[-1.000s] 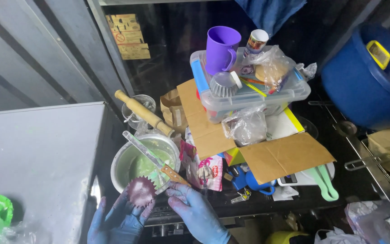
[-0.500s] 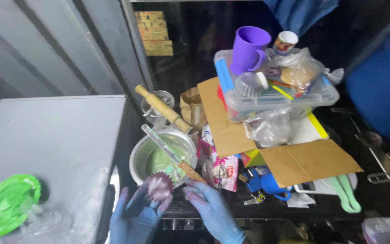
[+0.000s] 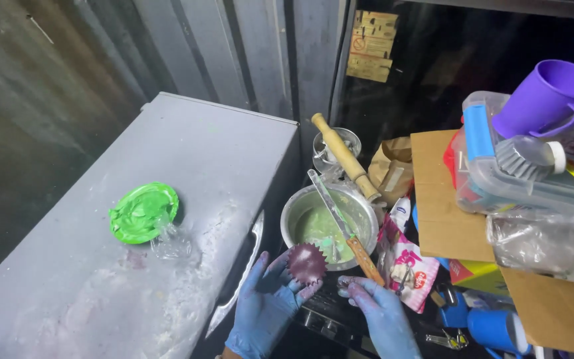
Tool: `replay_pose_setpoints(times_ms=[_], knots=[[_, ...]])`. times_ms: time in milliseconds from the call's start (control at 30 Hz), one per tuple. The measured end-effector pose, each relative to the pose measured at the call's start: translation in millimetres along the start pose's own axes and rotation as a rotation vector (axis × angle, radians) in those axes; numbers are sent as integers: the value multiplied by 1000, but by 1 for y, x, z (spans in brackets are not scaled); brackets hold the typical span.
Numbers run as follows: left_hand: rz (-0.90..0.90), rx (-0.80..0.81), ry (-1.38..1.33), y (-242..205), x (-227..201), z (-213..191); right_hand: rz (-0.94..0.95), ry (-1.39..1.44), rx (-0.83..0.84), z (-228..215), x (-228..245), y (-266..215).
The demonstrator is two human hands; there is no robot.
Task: The person uses a handheld steamer to warm a purple scalloped dough piece, then places it on a floured surface. They unwrap a green dough mass from plastic wrap and knead it briefly with gloved hands.
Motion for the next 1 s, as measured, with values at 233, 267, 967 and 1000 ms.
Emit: replay_pose_setpoints(times_ms=[233, 267, 967, 1000], knots=[[-137, 173, 64, 28, 26, -7, -95, 166, -113, -40, -76, 32], [-167, 227, 78, 35, 33, -9, -162, 208, -132, -51, -97, 39], [-174, 137, 241, 34, 51, 16, 70, 506, -889, -336, -334, 104], [-172, 136, 238, 31, 49, 16, 69, 503, -887, -350, -363, 112]])
Point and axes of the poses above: each hand's wrist, its own y-axis towards the middle knuckle, its own z-axis out of the palm, x = y × z, the point moved 2 cm from there along y, towards the middle knuckle
